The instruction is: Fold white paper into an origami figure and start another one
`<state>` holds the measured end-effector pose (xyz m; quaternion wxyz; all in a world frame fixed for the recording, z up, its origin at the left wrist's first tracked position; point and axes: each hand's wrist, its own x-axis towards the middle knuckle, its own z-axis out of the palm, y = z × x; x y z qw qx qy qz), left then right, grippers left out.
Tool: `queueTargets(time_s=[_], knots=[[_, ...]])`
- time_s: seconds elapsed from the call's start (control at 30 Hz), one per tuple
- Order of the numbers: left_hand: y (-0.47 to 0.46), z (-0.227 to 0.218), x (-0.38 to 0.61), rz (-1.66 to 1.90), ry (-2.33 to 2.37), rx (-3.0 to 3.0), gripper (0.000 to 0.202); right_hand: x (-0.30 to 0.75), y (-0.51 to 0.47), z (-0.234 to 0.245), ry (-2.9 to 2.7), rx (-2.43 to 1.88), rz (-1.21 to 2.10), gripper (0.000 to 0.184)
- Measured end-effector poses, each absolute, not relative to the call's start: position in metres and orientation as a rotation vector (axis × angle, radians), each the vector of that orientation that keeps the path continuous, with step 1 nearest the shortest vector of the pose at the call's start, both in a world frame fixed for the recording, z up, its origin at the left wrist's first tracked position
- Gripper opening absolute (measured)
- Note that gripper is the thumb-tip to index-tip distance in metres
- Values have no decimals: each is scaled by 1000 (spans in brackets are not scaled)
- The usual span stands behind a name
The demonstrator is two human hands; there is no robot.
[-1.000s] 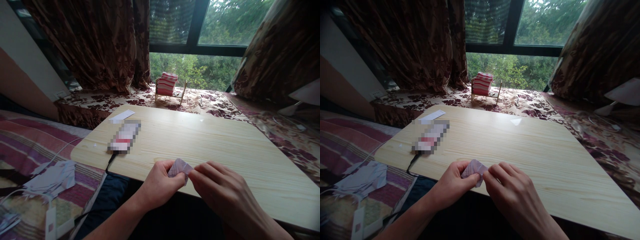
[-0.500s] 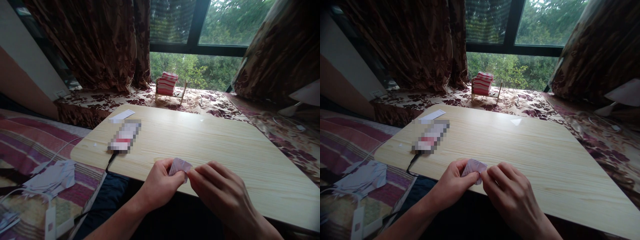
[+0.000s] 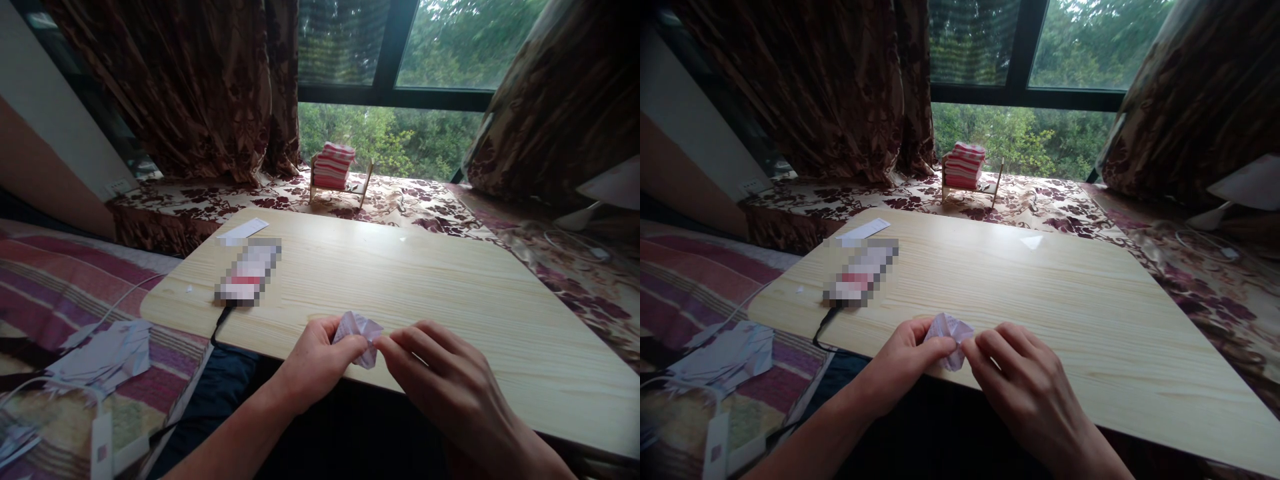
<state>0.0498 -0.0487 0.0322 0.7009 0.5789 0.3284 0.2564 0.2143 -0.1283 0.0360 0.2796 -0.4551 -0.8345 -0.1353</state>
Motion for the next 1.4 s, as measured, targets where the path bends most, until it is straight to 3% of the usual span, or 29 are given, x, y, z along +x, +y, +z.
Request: queueTargets(time_s=[0.23,0.87,1.0,1.2,1.4], knots=[[-49,27,51,592,730,1227,21,215,-127,35,-2261,-1182,-362,18],[-53,27,55,667,751,1209,20,214,-116,37,-1919,-1370,21,12],[-56,27,57,716,804,1286,21,218,-118,35,-1669,-1498,239,9],[-63,28,58,854,932,1579,20,209,-117,36,-1481,-1565,715,32],[-67,30,60,916,949,1690,24,203,-115,35,-1398,-1519,762,26]])
